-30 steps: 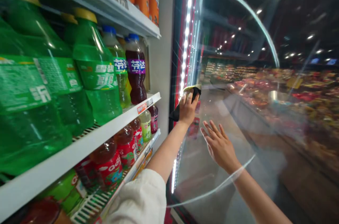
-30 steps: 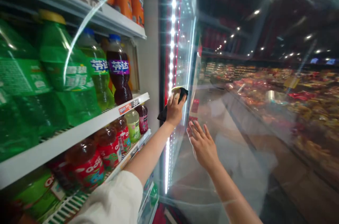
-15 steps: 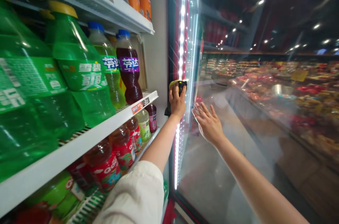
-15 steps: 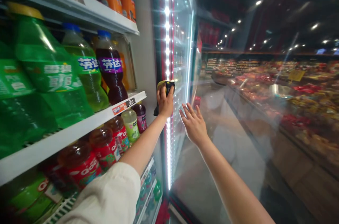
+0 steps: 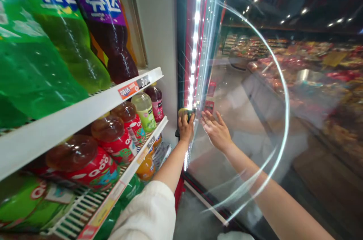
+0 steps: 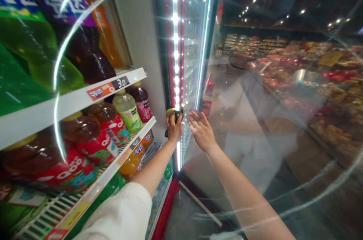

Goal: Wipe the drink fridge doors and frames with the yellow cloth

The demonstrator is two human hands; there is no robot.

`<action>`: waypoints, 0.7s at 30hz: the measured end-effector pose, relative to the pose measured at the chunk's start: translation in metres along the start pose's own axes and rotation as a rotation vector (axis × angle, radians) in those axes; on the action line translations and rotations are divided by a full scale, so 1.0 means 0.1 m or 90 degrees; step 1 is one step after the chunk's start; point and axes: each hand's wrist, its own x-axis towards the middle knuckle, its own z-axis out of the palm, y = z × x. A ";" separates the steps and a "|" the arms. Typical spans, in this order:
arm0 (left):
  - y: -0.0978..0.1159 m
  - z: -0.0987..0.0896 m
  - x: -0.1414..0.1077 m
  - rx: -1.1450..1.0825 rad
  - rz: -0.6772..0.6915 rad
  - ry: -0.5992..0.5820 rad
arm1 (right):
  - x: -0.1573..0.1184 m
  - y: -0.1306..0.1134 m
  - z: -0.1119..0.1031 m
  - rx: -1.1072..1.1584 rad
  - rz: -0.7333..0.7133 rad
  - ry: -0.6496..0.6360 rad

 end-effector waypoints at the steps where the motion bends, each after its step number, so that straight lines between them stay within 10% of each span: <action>1: -0.03 0.06 -0.11 -0.006 -0.018 -0.012 | -0.05 -0.01 0.04 0.002 0.002 -0.009; 11: -0.08 0.34 -1.14 -0.118 -0.226 -0.112 | -0.46 0.00 0.14 0.008 -0.001 -0.060; 21: 0.95 0.47 -1.26 -0.267 -0.353 -0.072 | -0.91 -0.01 -0.12 -0.035 0.017 -0.079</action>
